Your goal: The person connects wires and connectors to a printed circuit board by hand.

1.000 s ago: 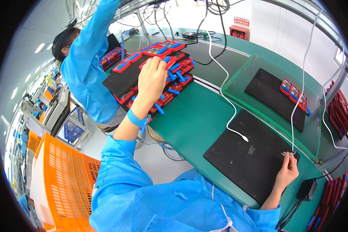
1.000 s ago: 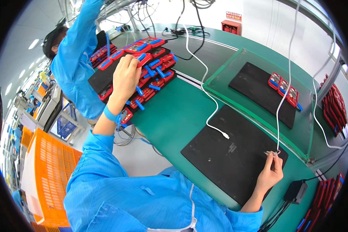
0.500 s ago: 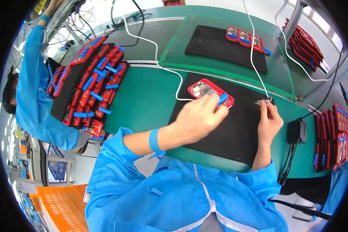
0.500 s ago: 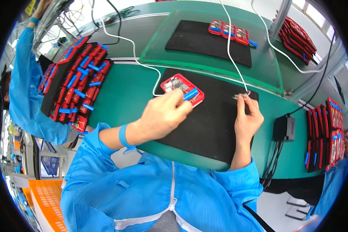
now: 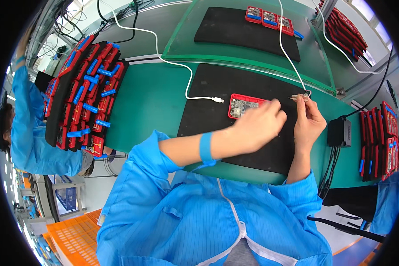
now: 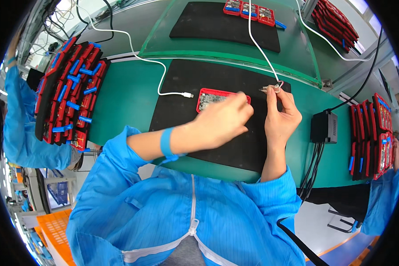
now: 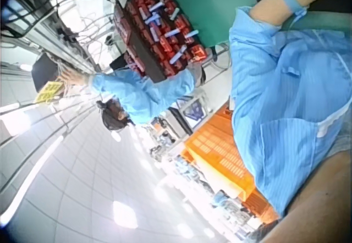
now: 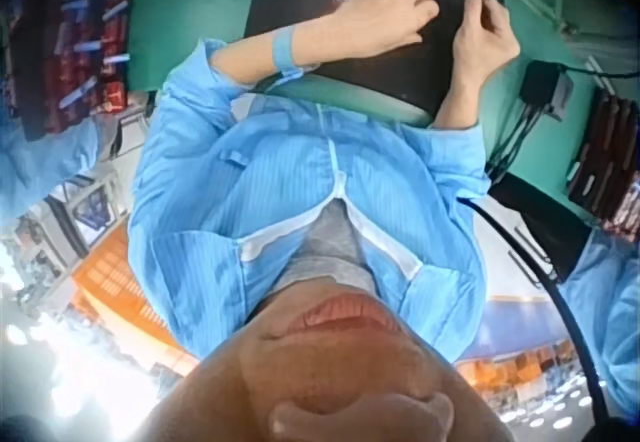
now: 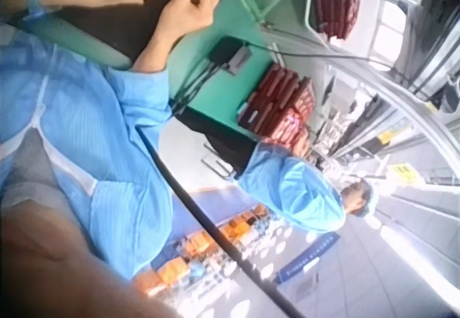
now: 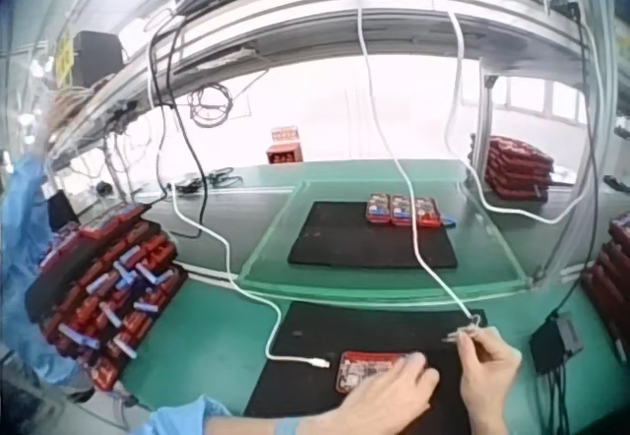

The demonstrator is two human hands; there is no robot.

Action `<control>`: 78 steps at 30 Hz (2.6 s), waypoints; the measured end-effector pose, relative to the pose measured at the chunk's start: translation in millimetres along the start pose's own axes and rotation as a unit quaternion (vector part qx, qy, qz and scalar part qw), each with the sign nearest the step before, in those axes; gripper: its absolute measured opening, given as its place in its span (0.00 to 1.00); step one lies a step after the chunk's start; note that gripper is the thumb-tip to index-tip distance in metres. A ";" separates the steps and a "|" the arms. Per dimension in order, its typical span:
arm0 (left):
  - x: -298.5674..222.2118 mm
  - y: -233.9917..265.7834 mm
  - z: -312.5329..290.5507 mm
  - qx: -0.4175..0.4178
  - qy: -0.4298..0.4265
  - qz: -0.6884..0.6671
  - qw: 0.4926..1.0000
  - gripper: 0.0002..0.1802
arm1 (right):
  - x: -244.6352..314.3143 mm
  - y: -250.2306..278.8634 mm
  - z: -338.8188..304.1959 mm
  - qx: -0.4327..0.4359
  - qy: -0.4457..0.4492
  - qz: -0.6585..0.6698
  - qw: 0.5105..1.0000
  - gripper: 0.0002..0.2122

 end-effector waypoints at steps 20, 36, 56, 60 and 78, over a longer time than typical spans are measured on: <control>75.1 10.0 -21.1 -0.061 0.127 -0.331 0.933 0.08 | 15.4 -48.0 -5.6 0.322 0.119 -0.096 0.934 0.05; 81.3 -1.6 -18.5 -0.054 0.134 -0.310 0.940 0.05 | 11.8 -47.7 -1.7 0.336 0.215 -0.161 0.903 0.05; 82.5 -6.4 -19.0 -0.054 0.128 -0.295 0.945 0.04 | 11.3 -48.8 -3.3 0.329 0.217 -0.164 0.904 0.05; 82.3 -7.3 -18.4 -0.053 0.137 -0.288 0.946 0.04 | 11.2 -48.8 -3.2 0.328 0.219 -0.171 0.903 0.05; 84.5 -9.0 -18.8 -0.045 0.136 -0.321 0.936 0.04 | 10.5 -47.8 -2.3 0.333 0.214 -0.166 0.903 0.05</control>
Point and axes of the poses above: each hand's wrist, its own z-axis towards the middle knuckle, its own y-axis out of the back of the hand, x = y × z, the point moved 1 cm from there along z, towards the middle knuckle, and after that the axes turned 5 degrees about y, right-handed, at the moved point
